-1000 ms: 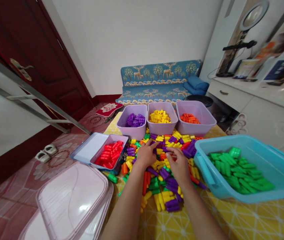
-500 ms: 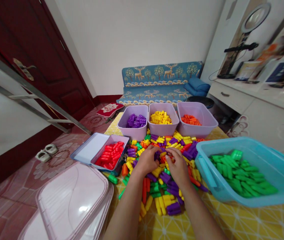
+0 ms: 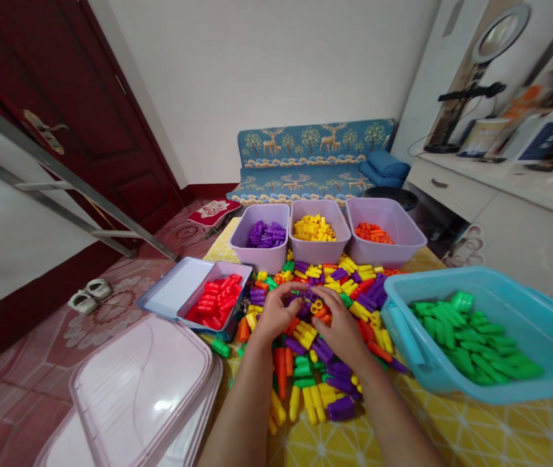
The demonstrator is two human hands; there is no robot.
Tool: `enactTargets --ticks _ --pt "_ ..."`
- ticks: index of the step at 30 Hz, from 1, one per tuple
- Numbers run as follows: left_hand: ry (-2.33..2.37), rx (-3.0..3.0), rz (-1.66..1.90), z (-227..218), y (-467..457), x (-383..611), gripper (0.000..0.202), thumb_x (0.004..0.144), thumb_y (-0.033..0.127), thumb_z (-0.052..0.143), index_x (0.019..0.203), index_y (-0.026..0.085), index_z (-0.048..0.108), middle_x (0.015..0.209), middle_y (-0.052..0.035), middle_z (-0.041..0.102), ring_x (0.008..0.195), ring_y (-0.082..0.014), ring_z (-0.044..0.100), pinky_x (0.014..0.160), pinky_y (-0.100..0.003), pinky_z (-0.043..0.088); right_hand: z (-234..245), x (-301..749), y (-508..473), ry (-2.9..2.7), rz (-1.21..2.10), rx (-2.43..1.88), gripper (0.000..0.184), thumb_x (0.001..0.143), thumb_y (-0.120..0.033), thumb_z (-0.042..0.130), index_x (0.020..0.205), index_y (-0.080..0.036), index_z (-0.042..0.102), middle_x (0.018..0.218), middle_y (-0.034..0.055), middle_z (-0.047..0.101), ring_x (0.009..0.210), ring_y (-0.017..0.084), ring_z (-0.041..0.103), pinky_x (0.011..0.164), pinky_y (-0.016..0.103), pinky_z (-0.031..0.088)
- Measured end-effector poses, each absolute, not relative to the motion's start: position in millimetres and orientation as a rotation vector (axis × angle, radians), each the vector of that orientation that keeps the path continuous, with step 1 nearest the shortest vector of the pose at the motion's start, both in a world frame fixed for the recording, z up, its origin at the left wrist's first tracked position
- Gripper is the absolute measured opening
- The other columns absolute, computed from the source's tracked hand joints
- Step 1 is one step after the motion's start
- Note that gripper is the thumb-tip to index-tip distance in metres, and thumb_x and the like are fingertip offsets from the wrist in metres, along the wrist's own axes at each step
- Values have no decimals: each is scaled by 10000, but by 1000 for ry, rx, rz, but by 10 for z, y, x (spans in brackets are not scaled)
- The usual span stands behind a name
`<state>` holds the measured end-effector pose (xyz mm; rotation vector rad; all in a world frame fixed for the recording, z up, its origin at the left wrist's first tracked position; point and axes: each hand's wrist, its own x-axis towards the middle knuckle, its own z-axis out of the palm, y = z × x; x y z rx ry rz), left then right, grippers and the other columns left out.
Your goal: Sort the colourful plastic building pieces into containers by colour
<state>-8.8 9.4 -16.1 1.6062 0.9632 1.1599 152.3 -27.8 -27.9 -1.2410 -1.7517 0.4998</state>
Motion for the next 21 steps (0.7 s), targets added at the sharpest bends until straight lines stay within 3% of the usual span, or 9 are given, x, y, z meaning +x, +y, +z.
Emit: enactTargets --ticks 5,11,16,21 --pt "853 1454 1065 -134 72 -87 305 748 165 576 1044 146 647 998 -67 684 828 -154 644 773 -269 520 -303 1503 -247 -1700 426 -1343 482 704 -141 548 1180 -218 547 1181 73 552 1151 231 517 1014 422 418" --pt "903 1671 1064 -72 45 -61 342 739 115 560 1061 167 663 1122 -72 655 949 -177 623 843 -278 501 -321 1534 -230 -1552 404 -1368 235 738 -227 588 972 -212 610 1013 67 631 983 242 594 913 420 470" --pt "1013 1911 986 -101 32 -67 535 667 166 705 1191 192 602 1156 -70 644 1000 -203 606 931 -327 470 -297 1602 -257 -1410 437 -1405 268 803 -313 549 1025 -196 644 1055 85 675 1009 253 604 927 432 446" --pt "1104 2026 873 -150 45 -97 695 626 305 776 1275 208 549 1172 -90 652 1048 -250 607 964 -381 458 -290 1648 -259 -1383 313 -1435 265 800 -360 577 972 -194 692 973 91 702 955 259 602 900 435 445"
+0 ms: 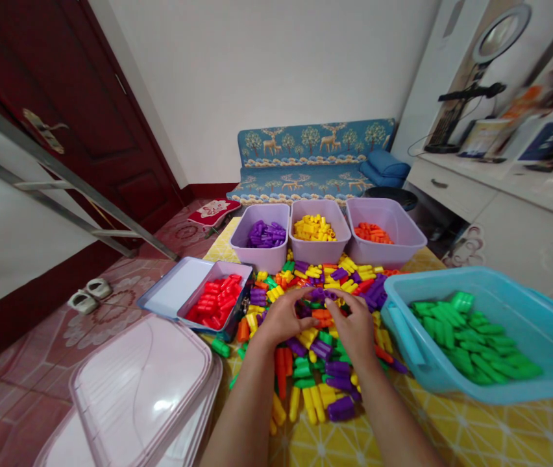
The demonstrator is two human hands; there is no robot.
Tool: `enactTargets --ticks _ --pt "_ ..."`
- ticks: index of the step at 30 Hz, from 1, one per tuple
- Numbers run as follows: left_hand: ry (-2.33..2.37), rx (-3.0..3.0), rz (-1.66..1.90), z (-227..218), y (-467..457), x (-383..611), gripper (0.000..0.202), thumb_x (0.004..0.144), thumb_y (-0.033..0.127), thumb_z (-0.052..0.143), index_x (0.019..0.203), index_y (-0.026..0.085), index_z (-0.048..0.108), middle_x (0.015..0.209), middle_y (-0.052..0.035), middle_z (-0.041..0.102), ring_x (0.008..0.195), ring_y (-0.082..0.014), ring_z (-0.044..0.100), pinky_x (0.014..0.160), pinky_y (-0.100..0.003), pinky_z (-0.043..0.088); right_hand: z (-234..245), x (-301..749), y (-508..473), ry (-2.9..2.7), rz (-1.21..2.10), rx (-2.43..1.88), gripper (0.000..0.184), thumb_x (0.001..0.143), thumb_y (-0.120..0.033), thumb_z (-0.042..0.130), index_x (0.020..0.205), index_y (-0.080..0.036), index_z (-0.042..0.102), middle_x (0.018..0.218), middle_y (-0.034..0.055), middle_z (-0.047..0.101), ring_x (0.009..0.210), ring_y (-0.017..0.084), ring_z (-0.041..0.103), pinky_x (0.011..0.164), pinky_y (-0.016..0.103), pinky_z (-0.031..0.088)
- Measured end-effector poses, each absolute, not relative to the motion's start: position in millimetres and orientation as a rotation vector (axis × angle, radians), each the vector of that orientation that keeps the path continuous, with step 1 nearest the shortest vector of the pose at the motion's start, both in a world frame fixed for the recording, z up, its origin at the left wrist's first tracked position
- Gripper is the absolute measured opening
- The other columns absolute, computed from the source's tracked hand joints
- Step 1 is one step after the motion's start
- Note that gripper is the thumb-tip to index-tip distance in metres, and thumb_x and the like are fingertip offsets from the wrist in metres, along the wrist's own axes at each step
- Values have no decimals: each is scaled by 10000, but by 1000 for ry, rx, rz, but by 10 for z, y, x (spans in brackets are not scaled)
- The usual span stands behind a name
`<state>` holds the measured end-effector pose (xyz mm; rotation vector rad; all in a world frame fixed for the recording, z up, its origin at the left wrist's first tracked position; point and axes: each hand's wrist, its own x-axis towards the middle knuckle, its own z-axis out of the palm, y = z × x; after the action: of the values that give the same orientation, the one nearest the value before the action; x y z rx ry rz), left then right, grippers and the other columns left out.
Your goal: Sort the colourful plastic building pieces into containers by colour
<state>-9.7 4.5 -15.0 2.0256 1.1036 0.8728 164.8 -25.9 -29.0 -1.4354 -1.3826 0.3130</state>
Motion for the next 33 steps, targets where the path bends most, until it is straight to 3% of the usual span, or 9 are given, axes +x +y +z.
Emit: enactTargets --ticks 2,7,15,20,24,26,29,33 --pt "1118 2044 825 -162 61 -115 602 669 308 739 1243 217 581 1157 -82 664 1035 -250 618 940 -378 473 -289 1654 -257 -1354 250 -1437 262 793 -376 593 943 -188 697 941 96 699 940 262 594 899 444 442" --pt "1215 2041 823 -182 97 -112 402 716 137 623 1107 212 677 1083 -62 705 1022 -246 635 936 -378 469 -293 1638 -265 -1208 344 -1412 302 801 -415 591 966 -174 672 941 98 693 899 250 615 852 425 476" --pt "1163 1529 1314 -96 124 -108 356 787 249 612 1134 183 648 1089 -61 688 1015 -194 622 932 -324 465 -94 1505 -336 -1031 753 -1229 387 791 -453 606 1055 -172 642 926 85 707 766 217 652 677 344 545" --pt "1075 1271 1320 -94 123 -119 401 757 303 648 1135 173 622 936 -49 699 780 -150 660 667 -238 527 -64 1485 -332 -1005 869 -1188 400 760 -447 648 1052 -175 638 879 68 703 728 205 654 656 337 553" --pt "1040 1163 1325 -120 125 -112 532 716 363 695 1190 172 543 757 -13 679 589 -127 628 437 -175 430 -108 1488 -313 -1022 917 -1172 387 723 -404 692 1034 -179 636 856 58 705 761 213 666 696 349 555" --pt "1047 1204 1337 -126 129 -109 473 707 367 708 1113 158 588 730 -9 672 574 -114 608 453 -174 427 -109 1482 -312 -1031 926 -1177 380 713 -399 697 1017 -179 635 857 59 709 768 220 670 700 357 555" --pt "1040 1317 1325 -115 124 -100 348 706 346 713 986 145 667 792 -31 694 677 -130 622 611 -220 489 -98 1473 -317 -1052 924 -1186 376 723 -414 681 1014 -180 632 842 57 707 738 221 666 672 357 556" --pt "1067 1509 1266 -66 96 -89 279 747 306 677 987 167 710 906 -54 720 828 -184 638 779 -292 497 -101 1482 -321 -1048 920 -1180 382 749 -415 663 1051 -186 620 842 46 687 696 198 650 655 333 548"
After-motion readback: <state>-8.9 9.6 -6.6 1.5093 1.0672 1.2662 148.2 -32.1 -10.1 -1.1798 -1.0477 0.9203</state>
